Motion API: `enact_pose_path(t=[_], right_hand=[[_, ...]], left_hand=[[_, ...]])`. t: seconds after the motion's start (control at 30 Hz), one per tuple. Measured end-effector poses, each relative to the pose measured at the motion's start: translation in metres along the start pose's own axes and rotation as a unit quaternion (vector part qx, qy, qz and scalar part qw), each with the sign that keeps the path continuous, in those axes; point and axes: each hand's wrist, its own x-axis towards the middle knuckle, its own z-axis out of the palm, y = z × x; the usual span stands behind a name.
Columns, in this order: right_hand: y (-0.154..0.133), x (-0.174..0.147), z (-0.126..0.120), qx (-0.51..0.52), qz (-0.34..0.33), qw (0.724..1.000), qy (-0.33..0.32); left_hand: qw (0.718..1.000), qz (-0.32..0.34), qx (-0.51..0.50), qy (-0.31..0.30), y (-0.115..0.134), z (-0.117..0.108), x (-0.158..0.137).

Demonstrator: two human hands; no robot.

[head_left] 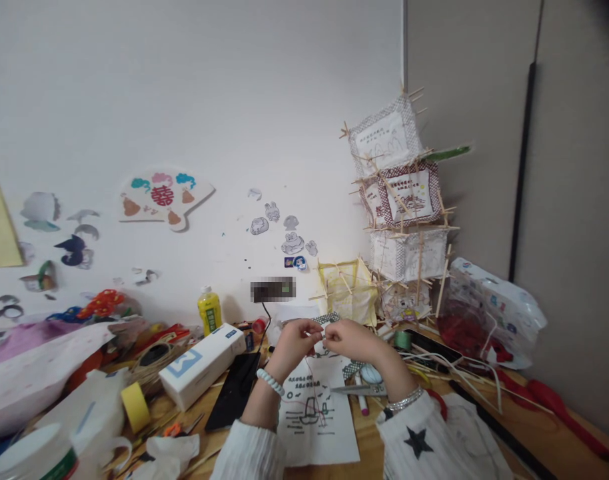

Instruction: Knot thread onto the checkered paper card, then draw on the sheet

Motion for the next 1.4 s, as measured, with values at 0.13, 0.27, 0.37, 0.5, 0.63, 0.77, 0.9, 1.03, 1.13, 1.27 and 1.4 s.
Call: enact_pose_path(t=[0.13, 0.27, 0.37, 0.5, 0.63, 0.77, 0.9, 1.03, 1.13, 1.27, 1.4], right_hand=[[0.0, 0.0, 0.0, -0.004, -0.01, 1.0, 0.002], [0.0, 0.0, 0.0, -0.003, -0.013, 1.0, 0.002], [0.0, 0.0, 0.0, -0.006, -0.018, 1.0, 0.002], [0.0, 0.0, -0.001, -0.008, -0.016, 1.0, 0.002], [0.0, 0.0, 0.0, -0.005, -0.014, 1.0, 0.0], [-0.001, 0.0, 0.001, -0.007, -0.018, 1.0, -0.001], [-0.002, 0.0, 0.001, -0.013, -0.024, 1.0, 0.005], [-0.002, 0.0, 0.0, -0.013, -0.024, 1.0, 0.004], [-0.003, -0.001, 0.0, -0.015, -0.02, 1.0, 0.002], [-0.005, -0.001, 0.0, -0.02, -0.015, 1.0, -0.001], [-0.007, -0.002, -0.002, -0.013, -0.019, 1.0, -0.008]], left_hand=[[1.0, -0.001, 0.018, 0.001, 0.001, -0.001, 0.0], [0.999, -0.01, 0.041, 0.017, -0.002, -0.001, 0.0], [0.997, -0.014, 0.07, 0.022, -0.002, -0.001, -0.001], [0.997, -0.02, 0.067, 0.024, -0.003, 0.001, -0.001], [0.999, -0.042, 0.025, 0.017, -0.005, 0.004, 0.001], [0.998, -0.064, -0.019, 0.005, -0.008, 0.006, 0.003], [0.996, -0.074, -0.046, 0.0, -0.008, 0.006, 0.003], [0.995, -0.079, -0.062, -0.005, -0.003, 0.004, 0.0], [0.995, -0.084, -0.059, -0.007, 0.002, 0.004, -0.002], [0.995, -0.081, -0.064, -0.009, 0.003, 0.004, -0.002], [0.99, -0.097, -0.1, -0.024, -0.001, 0.006, -0.001]])
